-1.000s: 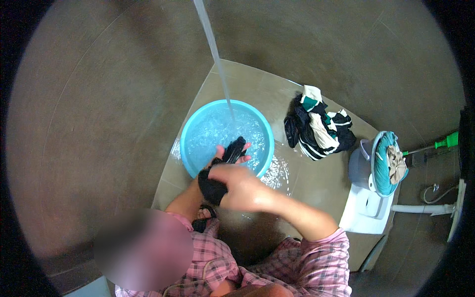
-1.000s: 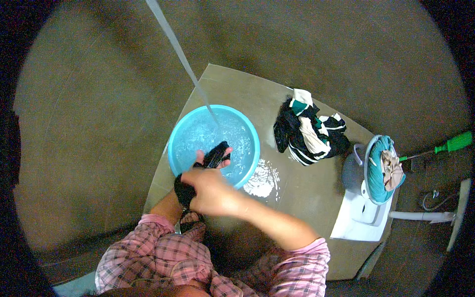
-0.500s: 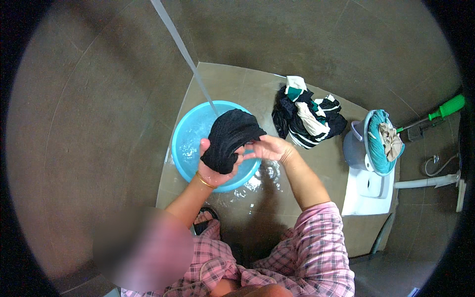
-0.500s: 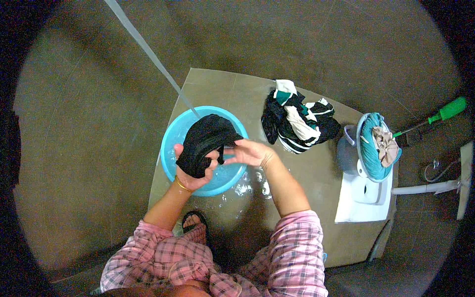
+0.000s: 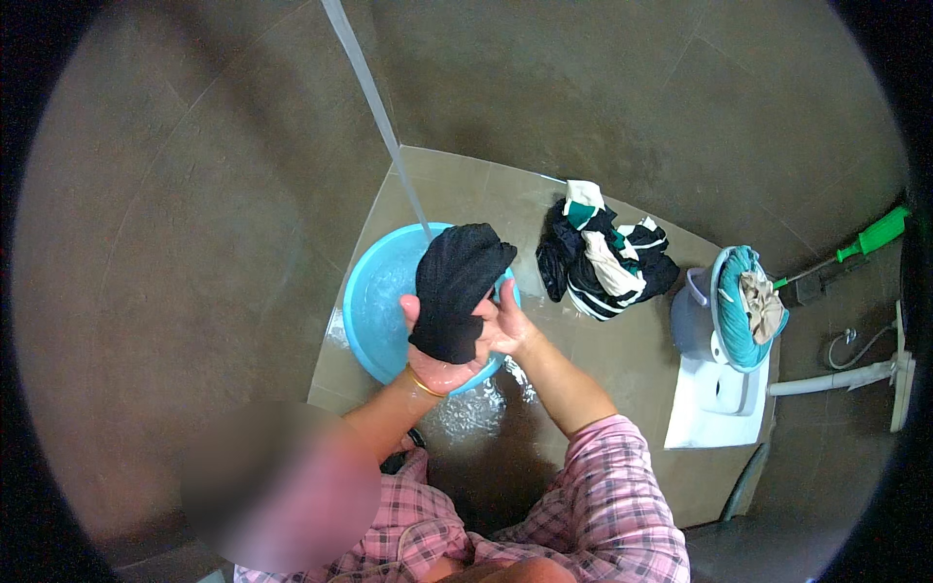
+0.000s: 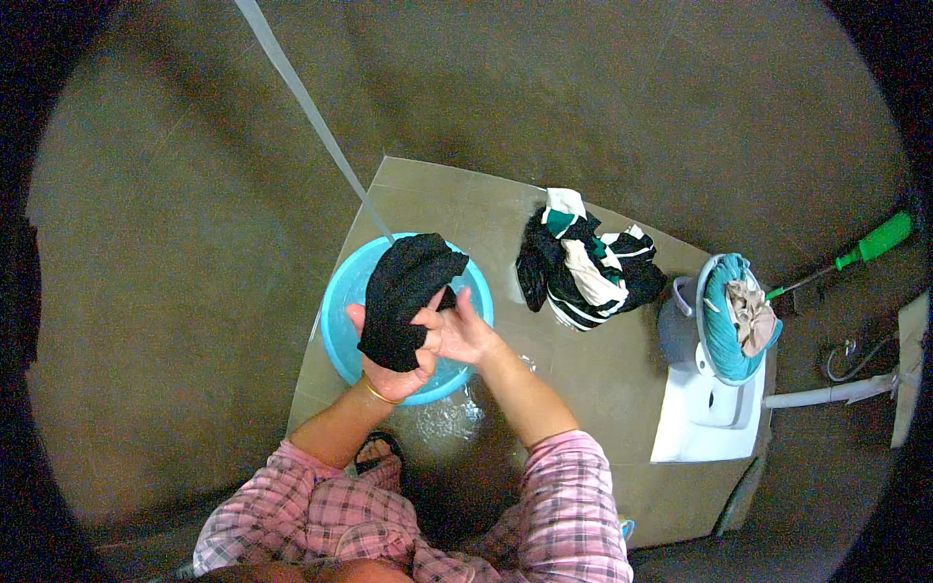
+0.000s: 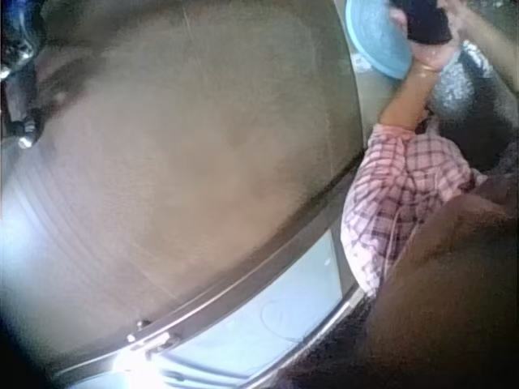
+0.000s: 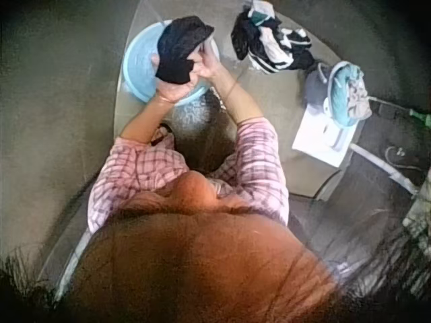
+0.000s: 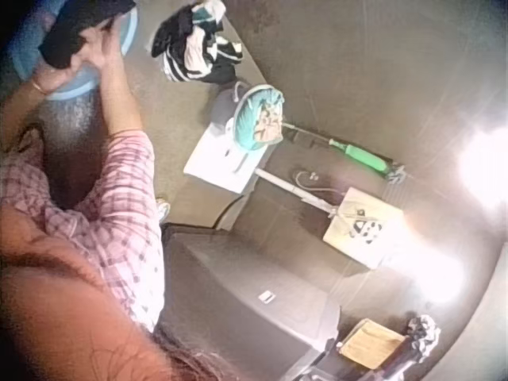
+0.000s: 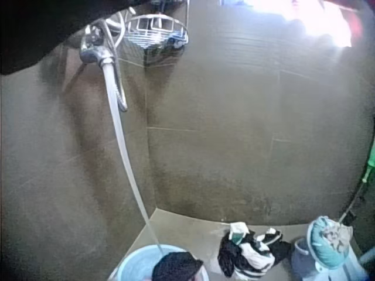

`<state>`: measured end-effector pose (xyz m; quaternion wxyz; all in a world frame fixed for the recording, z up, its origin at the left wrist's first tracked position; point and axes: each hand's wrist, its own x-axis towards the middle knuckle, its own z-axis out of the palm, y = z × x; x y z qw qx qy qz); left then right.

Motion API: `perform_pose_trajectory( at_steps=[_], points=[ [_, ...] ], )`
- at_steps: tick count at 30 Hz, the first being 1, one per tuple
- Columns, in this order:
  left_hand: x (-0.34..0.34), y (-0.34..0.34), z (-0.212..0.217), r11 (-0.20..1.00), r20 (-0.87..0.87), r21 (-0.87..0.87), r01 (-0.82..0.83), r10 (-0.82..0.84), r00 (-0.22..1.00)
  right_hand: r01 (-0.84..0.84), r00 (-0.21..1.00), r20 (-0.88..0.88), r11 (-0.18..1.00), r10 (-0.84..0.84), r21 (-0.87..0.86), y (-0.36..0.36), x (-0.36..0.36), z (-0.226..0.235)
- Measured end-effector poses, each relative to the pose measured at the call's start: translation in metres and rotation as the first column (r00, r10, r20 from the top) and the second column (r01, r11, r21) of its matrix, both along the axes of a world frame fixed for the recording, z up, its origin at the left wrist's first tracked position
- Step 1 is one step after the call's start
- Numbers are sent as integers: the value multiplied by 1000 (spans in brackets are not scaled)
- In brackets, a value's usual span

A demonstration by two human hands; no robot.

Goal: The person hand-washes clothes in a blue plastic basin filled with water. They scrub and rinse a dark garment, then a white garment, and finally a green and white garment, squeezing each item to remove excess water before placing it aside.

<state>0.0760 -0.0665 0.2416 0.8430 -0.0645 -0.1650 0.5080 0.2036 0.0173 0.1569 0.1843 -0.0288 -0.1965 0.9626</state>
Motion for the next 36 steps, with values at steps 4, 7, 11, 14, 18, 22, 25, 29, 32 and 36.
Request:
perform_pose_trajectory(
  at_steps=[4,7,11,14,18,22,25,29,32,36],
  points=[
    [4,-3,-12,999,-170,-30,33,-38,985,293,869,-386,950,-310,-106,25,-42,96],
    [1,-5,-4,999,-361,23,-29,35,932,294,945,-196,942,-261,163,53,-15,86],
    [1,-9,-7,994,-720,107,-38,104,687,86,835,369,760,-408,644,51,-8,118],
    [0,2,-23,998,-957,46,-38,55,286,83,699,428,659,-573,747,42,-11,106],
    [1,14,-54,969,-931,243,33,243,-272,-81,352,493,499,-796,863,35,-29,46],
    [-6,14,-70,968,-610,204,145,242,-755,-146,422,495,482,-760,864,35,-29,16],
    [-19,14,-61,950,-352,211,228,292,-889,-80,599,566,661,-567,746,23,-21,55],
    [-30,17,-60,846,-297,448,290,447,-844,-58,655,594,753,-466,655,18,-8,63],
    [-46,13,-64,879,-761,473,-60,373,-531,-129,630,517,578,-580,806,18,5,73],
    [-76,10,-75,957,-998,46,-287,54,20,-222,840,87,-192,-536,956,-8,7,141]
  ],
)
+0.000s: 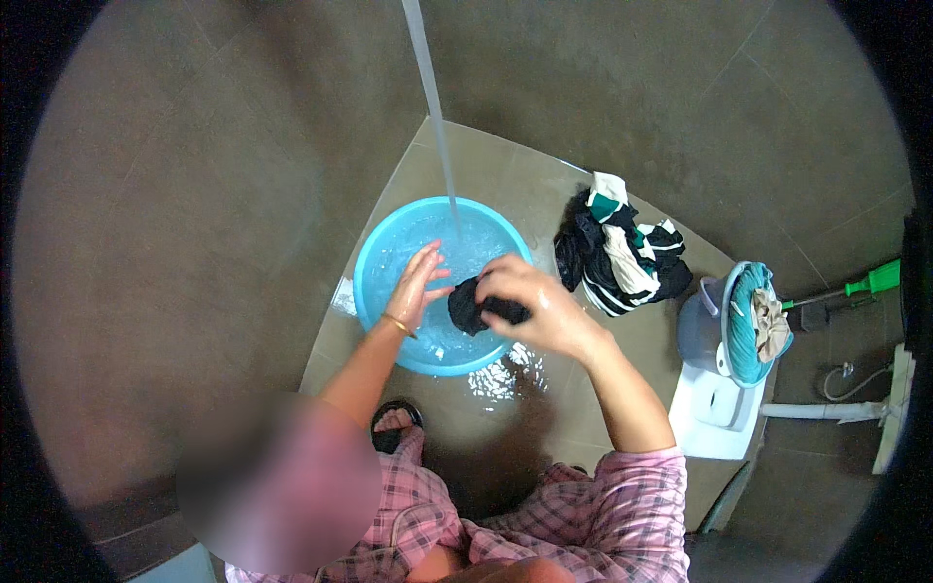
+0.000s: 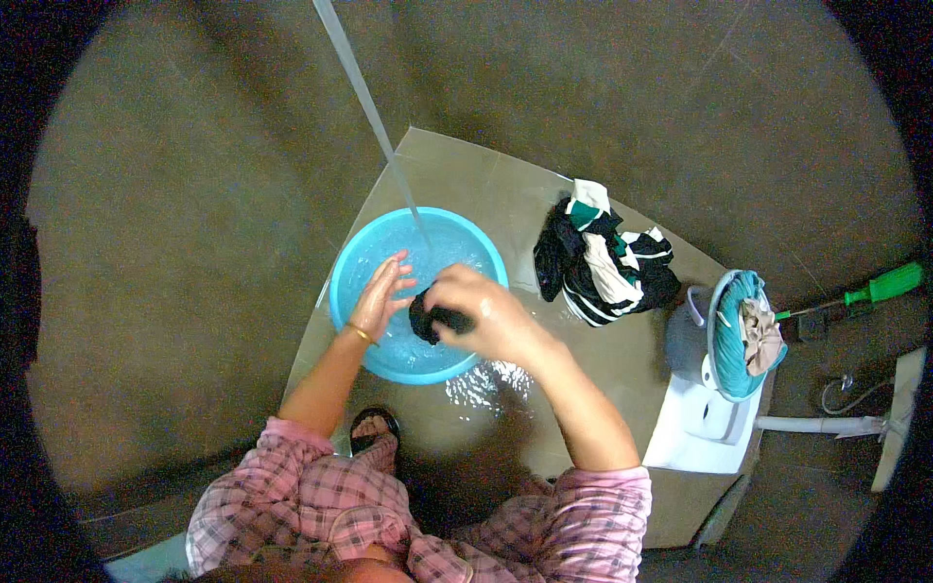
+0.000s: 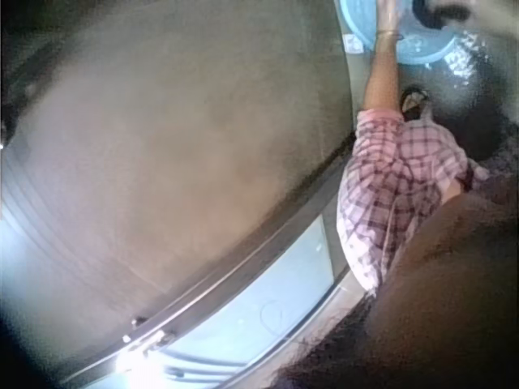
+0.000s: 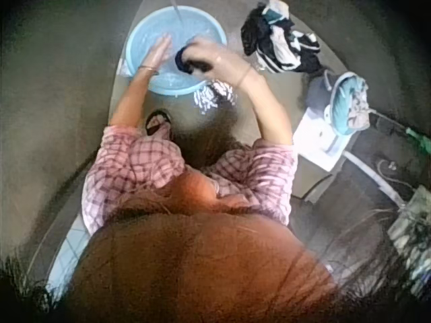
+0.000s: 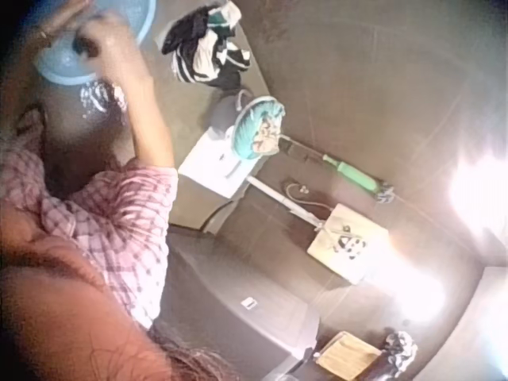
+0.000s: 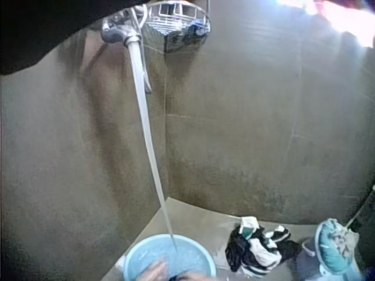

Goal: The person hand-washes clothes in a blue plastic basin filled with water. They scrub and rinse a dark garment, then a white garment, and finally a green and white garment, squeezing each item to remove excess water before placing it aside.

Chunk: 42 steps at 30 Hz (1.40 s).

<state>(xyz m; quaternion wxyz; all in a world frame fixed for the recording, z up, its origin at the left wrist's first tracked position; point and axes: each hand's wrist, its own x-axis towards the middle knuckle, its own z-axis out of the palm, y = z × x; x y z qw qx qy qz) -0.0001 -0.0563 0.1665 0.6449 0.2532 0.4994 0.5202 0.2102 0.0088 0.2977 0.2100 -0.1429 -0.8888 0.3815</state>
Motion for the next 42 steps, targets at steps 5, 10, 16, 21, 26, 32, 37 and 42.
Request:
perform_pose_trajectory(
  at_steps=[5,10,16,21,26,32,37,42],
  points=[
    [-2,0,14,653,298,-47,756,-713,635,-251,943,308,880,127,403,-62,-8,33],
    [37,-2,33,299,524,-83,950,-798,297,-538,822,538,564,188,626,-118,-8,22],
    [117,-5,16,494,23,1,869,-869,494,-722,654,710,497,262,482,-109,11,58],
    [113,15,96,792,658,107,601,-510,554,-339,914,395,704,91,623,-57,47,87],
    [122,22,112,929,517,225,294,-370,772,-19,984,159,825,-86,565,-38,61,84],
    [142,35,75,938,584,291,188,-330,742,108,987,63,910,-145,401,-41,63,71],
    [164,15,42,962,933,224,155,-257,250,-153,988,114,818,108,554,-29,73,47],
    [168,1,111,907,887,228,353,-343,308,-346,936,212,839,280,419,-40,81,81]
  ],
)
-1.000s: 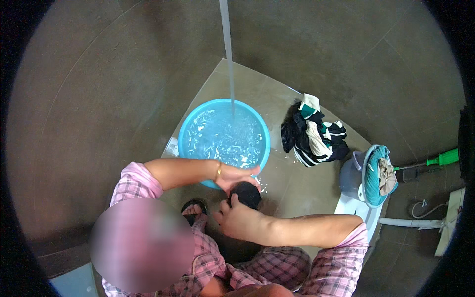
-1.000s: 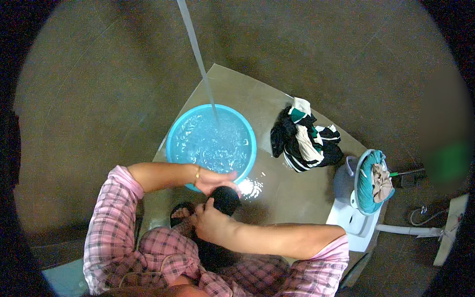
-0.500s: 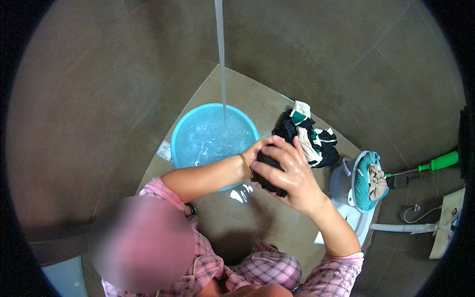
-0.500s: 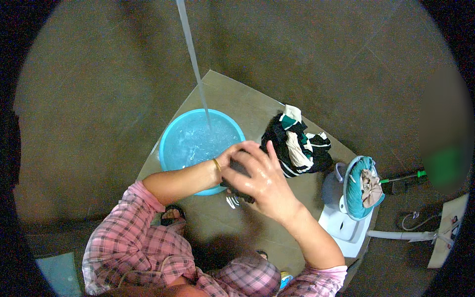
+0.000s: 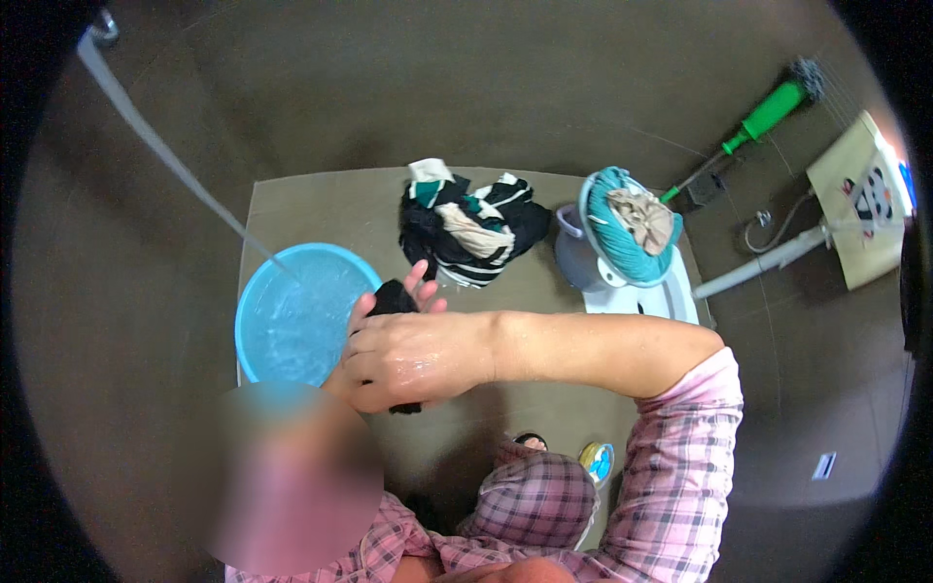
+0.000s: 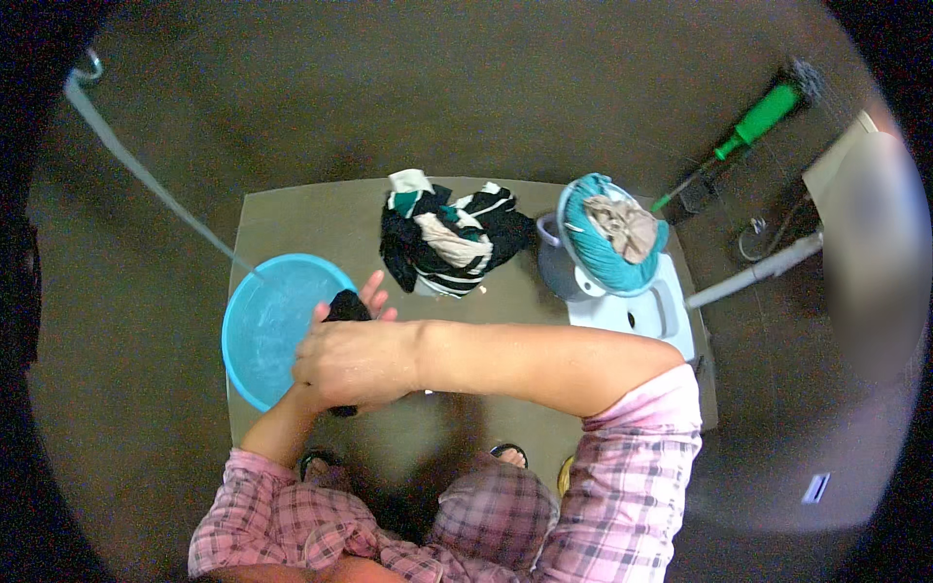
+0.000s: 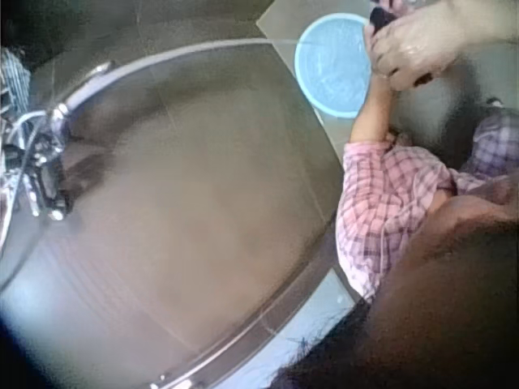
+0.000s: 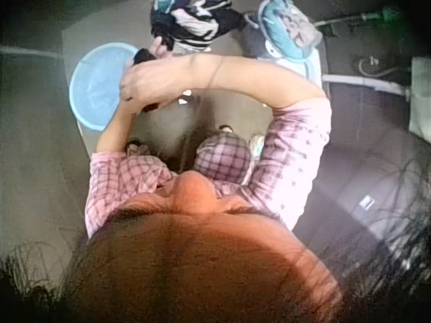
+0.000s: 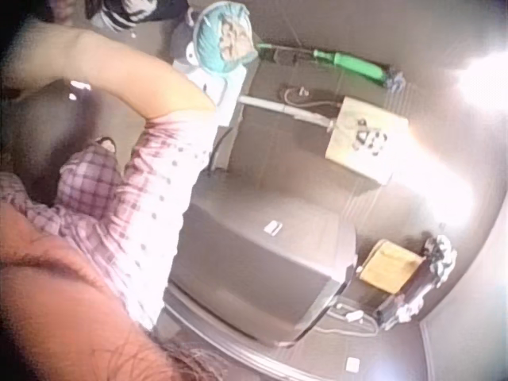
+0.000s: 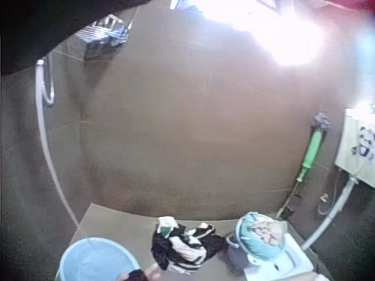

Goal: The person hand-washes clothes in a blue plastic basin filled with water. They scrub and rinse a dark garment, then a white garment, and finally a green and white garment, squeezing each item to remove excess water before placing it aside.

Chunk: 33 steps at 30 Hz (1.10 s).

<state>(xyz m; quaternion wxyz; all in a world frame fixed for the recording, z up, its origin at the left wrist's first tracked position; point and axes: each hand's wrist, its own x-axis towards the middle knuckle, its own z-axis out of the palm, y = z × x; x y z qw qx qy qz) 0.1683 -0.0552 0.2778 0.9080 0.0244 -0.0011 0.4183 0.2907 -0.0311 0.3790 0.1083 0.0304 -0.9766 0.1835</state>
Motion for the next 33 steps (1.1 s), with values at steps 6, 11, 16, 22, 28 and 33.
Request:
perform_pose_trajectory(
  at_steps=[6,11,16,22,28,33],
  points=[
    [-15,27,-2,889,11,333,-314,330,944,18,873,-440,917,-208,-399,7,4,31],
    [1,49,75,714,-217,300,-633,697,684,173,326,-569,640,-755,-749,10,16,24],
    [49,53,129,93,-131,854,-512,991,-40,-368,101,-354,296,-930,-882,33,25,32],
    [78,44,127,-420,434,872,251,901,1,-209,471,33,-148,-881,-967,36,91,33],
    [138,13,73,-555,550,747,367,825,129,113,595,231,-204,-770,-972,27,143,-65],
    [147,-25,29,-597,436,629,499,802,409,322,657,540,-453,-525,-832,4,140,-74]
  ],
)
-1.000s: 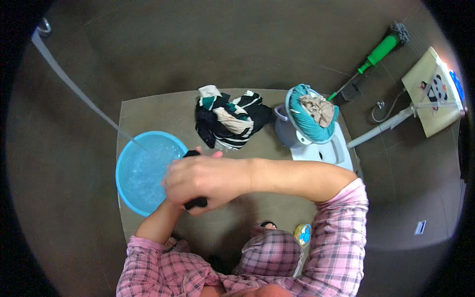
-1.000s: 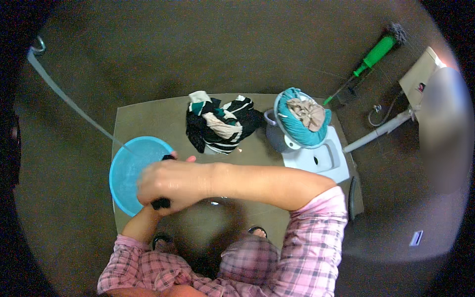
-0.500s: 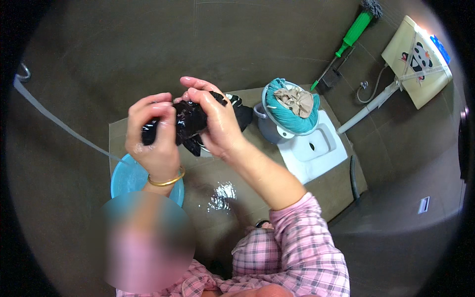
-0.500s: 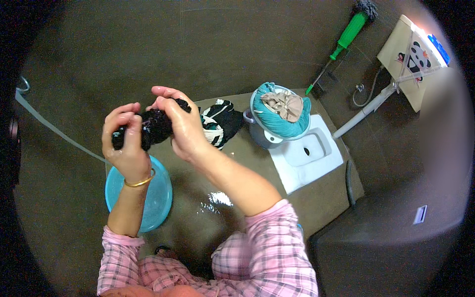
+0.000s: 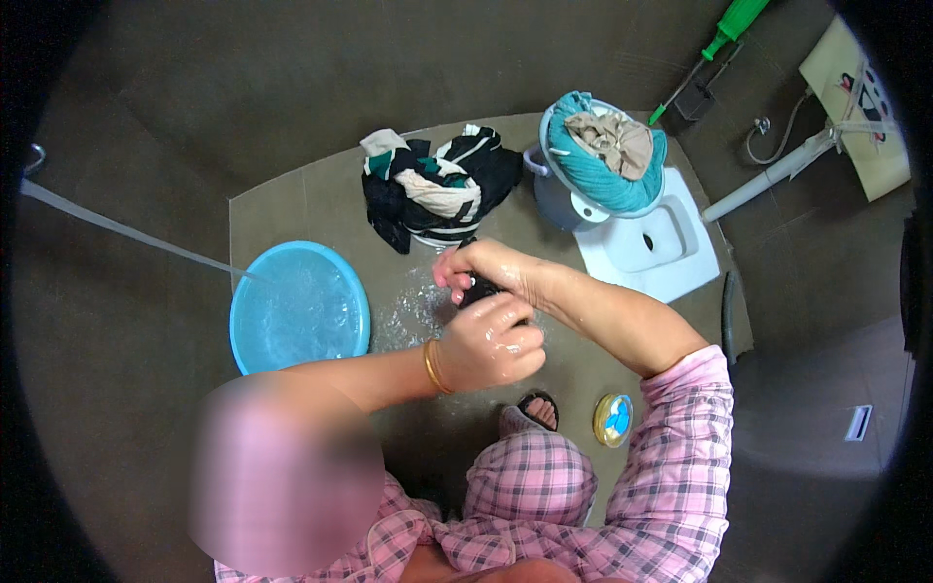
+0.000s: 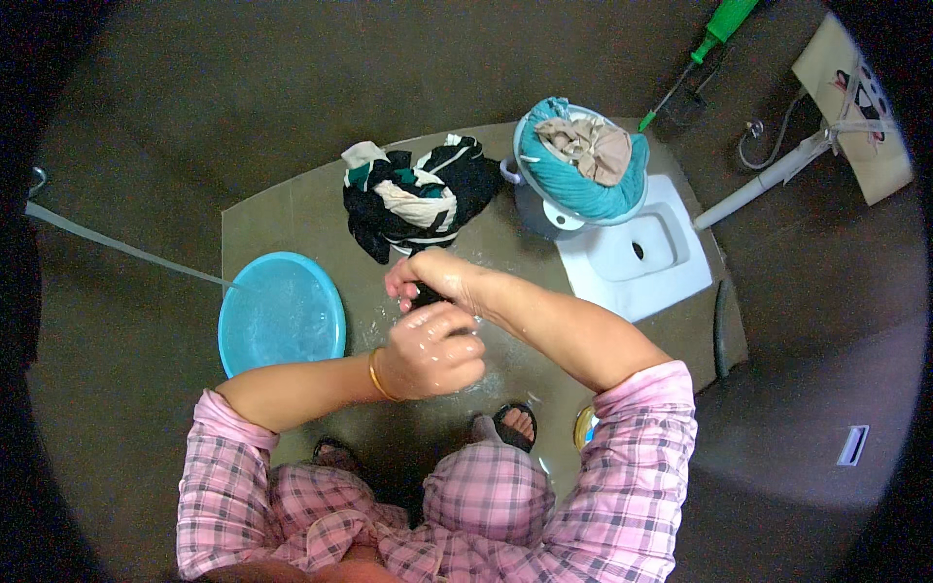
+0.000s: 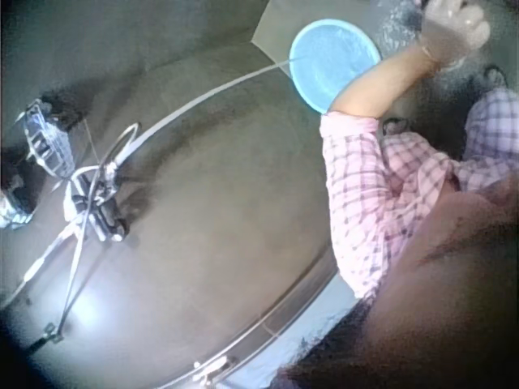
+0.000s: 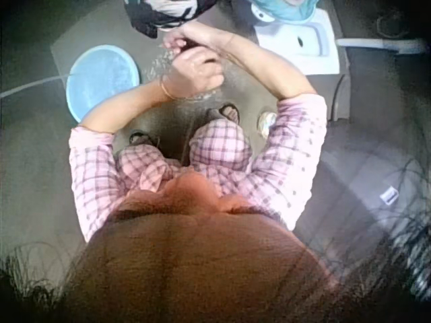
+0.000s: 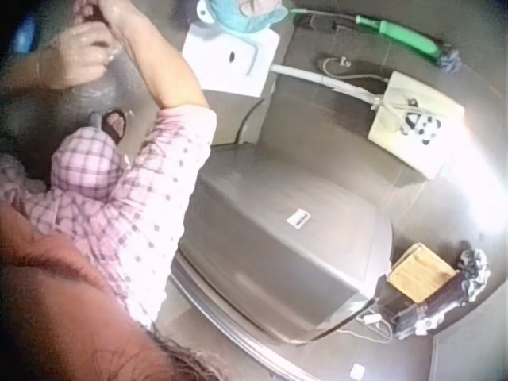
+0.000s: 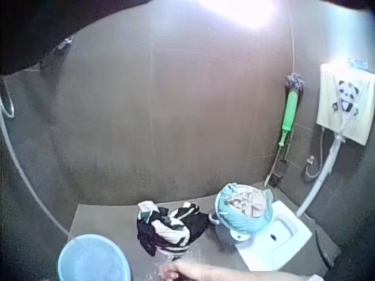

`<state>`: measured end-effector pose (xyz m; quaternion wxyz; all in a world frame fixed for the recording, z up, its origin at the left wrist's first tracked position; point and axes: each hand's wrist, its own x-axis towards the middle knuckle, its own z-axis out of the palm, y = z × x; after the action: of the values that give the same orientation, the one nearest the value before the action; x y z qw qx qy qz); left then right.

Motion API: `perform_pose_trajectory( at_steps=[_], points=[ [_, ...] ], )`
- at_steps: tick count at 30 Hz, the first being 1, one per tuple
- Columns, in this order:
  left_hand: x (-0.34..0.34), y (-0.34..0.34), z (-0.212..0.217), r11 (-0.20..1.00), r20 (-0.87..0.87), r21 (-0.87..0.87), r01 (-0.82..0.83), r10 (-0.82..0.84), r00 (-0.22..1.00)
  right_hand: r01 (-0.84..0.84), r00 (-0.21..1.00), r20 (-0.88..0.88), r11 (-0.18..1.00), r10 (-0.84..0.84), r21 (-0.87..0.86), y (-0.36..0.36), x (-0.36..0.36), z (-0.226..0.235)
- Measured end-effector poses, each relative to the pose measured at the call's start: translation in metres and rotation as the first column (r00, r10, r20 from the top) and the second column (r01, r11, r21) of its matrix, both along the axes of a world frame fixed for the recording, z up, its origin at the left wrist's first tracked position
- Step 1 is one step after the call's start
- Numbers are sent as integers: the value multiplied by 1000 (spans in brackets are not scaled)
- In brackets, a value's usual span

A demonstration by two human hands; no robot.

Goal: The person hand-washes clothes in a blue plastic basin filled with water. They scrub and rinse a dark garment, then a white garment, and finally a green and white garment, squeezing each item to remove excess water before placing it aside.

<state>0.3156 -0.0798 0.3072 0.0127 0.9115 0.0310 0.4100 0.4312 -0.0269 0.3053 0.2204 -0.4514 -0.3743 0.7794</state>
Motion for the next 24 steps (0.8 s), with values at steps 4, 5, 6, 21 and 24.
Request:
perform_pose_trajectory(
  at_steps=[4,5,6,21,24],
  points=[
    [13,-18,-33,997,-53,36,65,-63,997,-25,997,68,999,27,-39,-14,5,-29],
    [13,-21,-39,997,-87,37,71,-68,994,-18,988,153,1000,20,-10,-16,4,-32],
    [13,-23,-45,996,-120,38,77,-72,990,0,986,164,1000,1,-6,-20,2,-36],
    [-9,23,-42,558,-51,-820,-127,150,987,405,732,-340,778,-591,-480,-71,49,-94],
    [-22,50,-28,-45,163,-986,163,1,987,438,537,-629,823,-561,-361,-78,79,-59]
  ],
)
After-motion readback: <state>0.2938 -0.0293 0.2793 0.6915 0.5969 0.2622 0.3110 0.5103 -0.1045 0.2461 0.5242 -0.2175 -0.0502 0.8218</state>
